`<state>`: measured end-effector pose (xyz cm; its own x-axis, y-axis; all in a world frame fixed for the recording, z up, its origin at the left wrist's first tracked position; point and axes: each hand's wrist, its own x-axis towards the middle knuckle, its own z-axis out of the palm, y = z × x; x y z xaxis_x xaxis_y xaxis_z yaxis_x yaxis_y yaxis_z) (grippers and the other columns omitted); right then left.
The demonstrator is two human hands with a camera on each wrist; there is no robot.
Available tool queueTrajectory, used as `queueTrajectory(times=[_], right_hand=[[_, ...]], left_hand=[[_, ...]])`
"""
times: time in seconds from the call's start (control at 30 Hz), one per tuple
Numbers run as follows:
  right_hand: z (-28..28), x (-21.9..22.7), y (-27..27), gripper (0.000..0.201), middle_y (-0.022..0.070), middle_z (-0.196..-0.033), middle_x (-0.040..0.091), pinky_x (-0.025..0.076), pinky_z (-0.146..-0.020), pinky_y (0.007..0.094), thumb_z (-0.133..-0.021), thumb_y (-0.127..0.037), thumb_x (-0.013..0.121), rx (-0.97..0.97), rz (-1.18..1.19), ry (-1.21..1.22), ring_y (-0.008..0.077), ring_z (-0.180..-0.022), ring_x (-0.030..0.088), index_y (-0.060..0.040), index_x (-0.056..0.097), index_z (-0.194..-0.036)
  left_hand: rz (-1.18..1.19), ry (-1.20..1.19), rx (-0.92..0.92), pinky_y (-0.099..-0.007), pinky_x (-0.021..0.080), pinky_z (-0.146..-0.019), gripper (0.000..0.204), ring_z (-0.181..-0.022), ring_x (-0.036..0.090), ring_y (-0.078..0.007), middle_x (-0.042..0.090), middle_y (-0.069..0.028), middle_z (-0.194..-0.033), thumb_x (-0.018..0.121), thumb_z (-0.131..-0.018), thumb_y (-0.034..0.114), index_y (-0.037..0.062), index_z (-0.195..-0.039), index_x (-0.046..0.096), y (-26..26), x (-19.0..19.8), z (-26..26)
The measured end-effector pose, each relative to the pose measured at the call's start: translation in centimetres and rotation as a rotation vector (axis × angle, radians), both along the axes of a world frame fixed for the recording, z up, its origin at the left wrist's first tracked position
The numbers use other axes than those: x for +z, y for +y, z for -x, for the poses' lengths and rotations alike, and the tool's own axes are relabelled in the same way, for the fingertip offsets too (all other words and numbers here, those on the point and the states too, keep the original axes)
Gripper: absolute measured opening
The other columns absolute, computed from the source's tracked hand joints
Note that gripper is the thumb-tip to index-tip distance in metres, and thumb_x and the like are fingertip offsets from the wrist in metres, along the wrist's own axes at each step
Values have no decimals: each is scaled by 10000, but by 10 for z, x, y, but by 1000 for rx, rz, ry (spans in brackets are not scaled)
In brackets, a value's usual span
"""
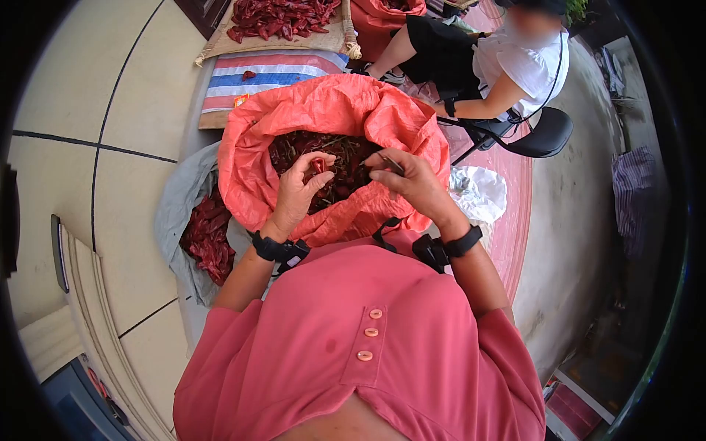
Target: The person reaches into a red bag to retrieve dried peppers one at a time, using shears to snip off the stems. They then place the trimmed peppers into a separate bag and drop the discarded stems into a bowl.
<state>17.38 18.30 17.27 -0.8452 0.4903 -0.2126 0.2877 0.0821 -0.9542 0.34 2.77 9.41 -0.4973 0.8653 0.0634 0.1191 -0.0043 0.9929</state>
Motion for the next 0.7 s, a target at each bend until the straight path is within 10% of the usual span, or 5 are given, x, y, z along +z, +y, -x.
queueTrajectory(times=[0.47, 0.7], right_hand=[[34, 14, -30, 152, -58, -754, 535, 390, -533, 192, -926, -206, 617, 206, -60, -57, 15, -651, 456, -55, 614, -934], [-10, -4, -6, 124, -65, -748, 527, 348, -509, 178, -931, -187, 603, 92, -21, -191, 11, -601, 418, -63, 603, -926]], left_hand=[[-148, -65, 176, -252, 494, -883, 354, -1027, 596, -139, 610, -68, -1166, 675, -830, -15, 39, -1168, 582, -37, 37, -12], [152, 519, 639, -302, 504, -723, 315, -810, 614, -198, 621, -83, -944, 755, -751, 69, 53, -1030, 610, -111, 24, 21]])
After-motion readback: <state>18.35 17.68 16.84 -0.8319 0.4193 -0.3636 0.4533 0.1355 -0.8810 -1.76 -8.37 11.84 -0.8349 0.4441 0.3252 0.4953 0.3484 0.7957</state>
